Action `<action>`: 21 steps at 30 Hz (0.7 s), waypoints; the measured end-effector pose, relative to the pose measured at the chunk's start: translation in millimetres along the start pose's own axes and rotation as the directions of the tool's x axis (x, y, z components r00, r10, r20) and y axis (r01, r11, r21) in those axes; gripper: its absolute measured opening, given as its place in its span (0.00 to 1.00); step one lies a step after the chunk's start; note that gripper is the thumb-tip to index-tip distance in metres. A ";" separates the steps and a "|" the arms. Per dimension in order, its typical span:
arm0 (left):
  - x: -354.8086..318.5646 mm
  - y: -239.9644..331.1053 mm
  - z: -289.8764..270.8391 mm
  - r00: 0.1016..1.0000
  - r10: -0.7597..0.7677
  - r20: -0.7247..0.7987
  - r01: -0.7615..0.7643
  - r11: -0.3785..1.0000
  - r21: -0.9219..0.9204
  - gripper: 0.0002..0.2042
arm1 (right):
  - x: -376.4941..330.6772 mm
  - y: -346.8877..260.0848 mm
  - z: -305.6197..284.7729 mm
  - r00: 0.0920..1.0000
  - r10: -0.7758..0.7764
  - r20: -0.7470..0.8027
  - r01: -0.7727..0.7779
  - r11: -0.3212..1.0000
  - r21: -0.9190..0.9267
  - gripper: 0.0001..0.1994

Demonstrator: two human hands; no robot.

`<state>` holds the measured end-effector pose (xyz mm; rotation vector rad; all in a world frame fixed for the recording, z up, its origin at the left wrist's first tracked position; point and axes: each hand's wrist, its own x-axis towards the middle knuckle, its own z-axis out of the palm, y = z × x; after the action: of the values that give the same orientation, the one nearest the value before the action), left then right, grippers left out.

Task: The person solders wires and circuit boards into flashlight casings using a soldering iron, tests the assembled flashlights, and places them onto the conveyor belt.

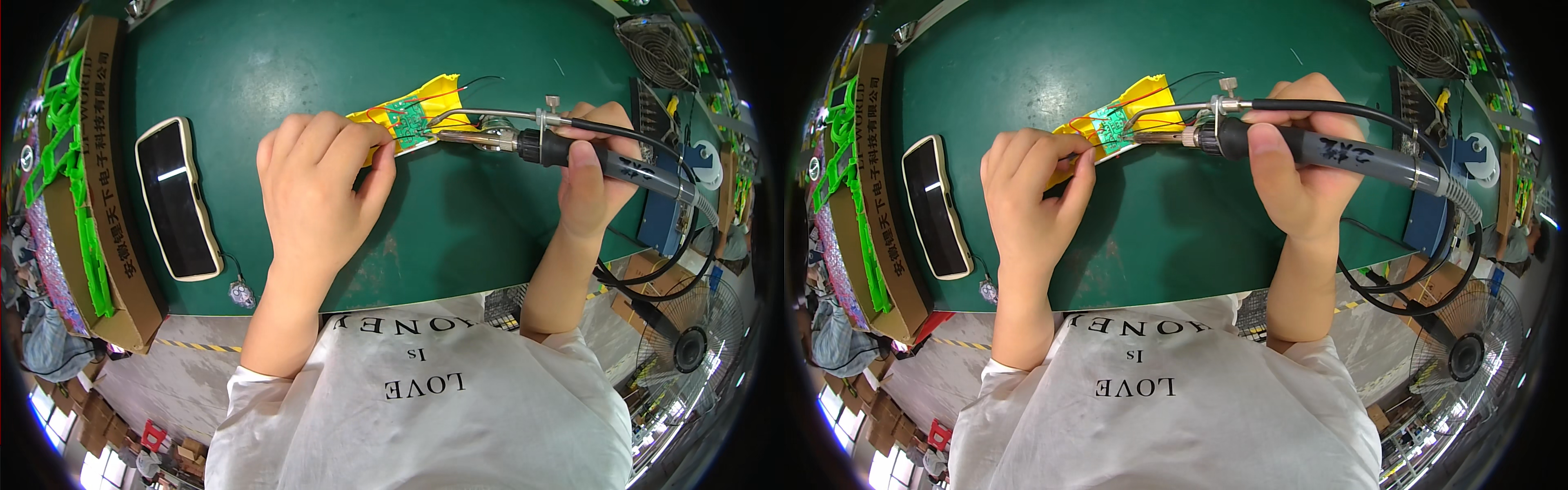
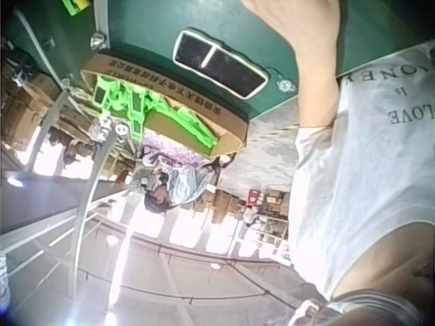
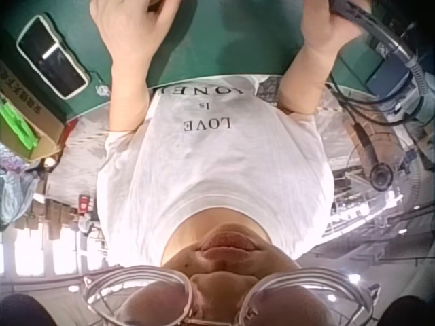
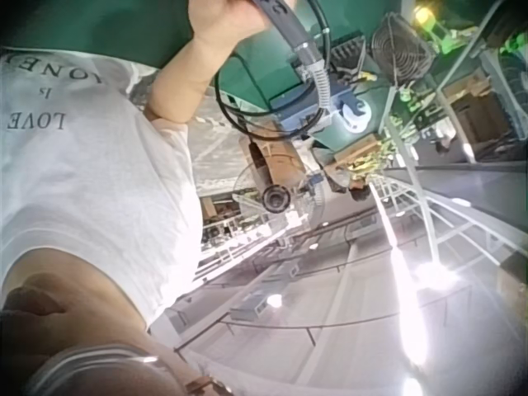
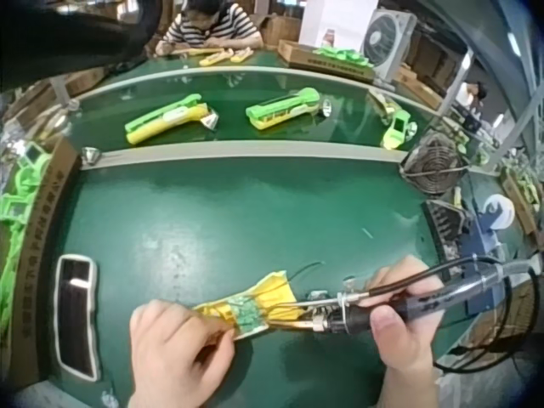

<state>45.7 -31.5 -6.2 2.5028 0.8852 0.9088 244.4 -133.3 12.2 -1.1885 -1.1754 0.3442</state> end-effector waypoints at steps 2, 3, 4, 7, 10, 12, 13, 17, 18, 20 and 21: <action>1.2 0.4 -0.3 1.000 0.004 0.010 -0.004 1.000 -0.002 0.06 | -0.2 -0.4 0.2 1.000 0.016 0.014 -0.015 0.999 -0.029 0.02; 1.0 0.1 -0.4 1.000 0.003 0.010 -0.003 1.000 -0.001 0.06 | -0.1 -0.6 0.9 1.000 0.015 0.015 -0.015 1.000 -0.027 0.02; 0.5 -0.4 -0.3 1.000 0.002 0.012 -0.002 1.000 -0.004 0.06 | 0.0 -0.9 1.5 1.000 0.025 0.015 -0.025 0.999 -0.024 0.02; 0.2 -1.7 0.4 1.000 0.000 0.014 0.000 1.000 -0.016 0.06 | 0.5 -2.4 3.0 0.999 0.042 0.020 -0.042 0.999 -0.022 0.02; 1.5 -1.7 -0.6 1.000 -0.005 0.026 0.006 1.000 -0.031 0.06 | -0.9 -4.6 3.5 0.996 0.090 0.019 -0.090 0.996 -0.007 0.02; 3.4 -1.1 -2.4 0.999 -0.010 0.038 0.011 0.999 -0.036 0.05 | -1.2 -5.0 3.1 0.991 0.132 0.015 -0.132 0.991 0.009 0.02; 4.4 -0.6 -3.3 0.998 -0.012 0.062 0.013 1.000 -0.026 0.05 | -1.0 -5.1 2.9 0.993 0.121 0.017 -0.121 0.993 0.006 0.02; 7.0 0.2 -5.2 0.995 -0.012 0.098 0.013 1.000 -0.016 0.05 | -1.8 -4.8 0.6 0.992 0.128 -0.001 -0.128 0.992 -0.009 0.02; 6.7 -0.4 -4.5 0.995 -0.013 0.097 0.014 1.000 -0.016 0.05 | -1.7 -4.7 1.0 0.992 0.128 0.000 -0.128 0.992 -0.009 0.02; 5.6 -1.8 -2.8 0.997 -0.001 0.076 0.003 1.000 -0.028 0.06 | -1.6 -4.5 2.3 0.991 0.136 0.005 -0.136 0.991 0.002 0.02; 5.6 -2.1 -2.7 0.997 -0.001 0.076 0.003 1.000 -0.029 0.06 | -1.5 -4.1 2.5 0.991 0.137 0.005 -0.137 0.991 0.001 0.02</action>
<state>46.3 -26.0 -2.7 2.4936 0.8443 0.8136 240.3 -134.7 14.7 -1.2716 -1.1001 0.4518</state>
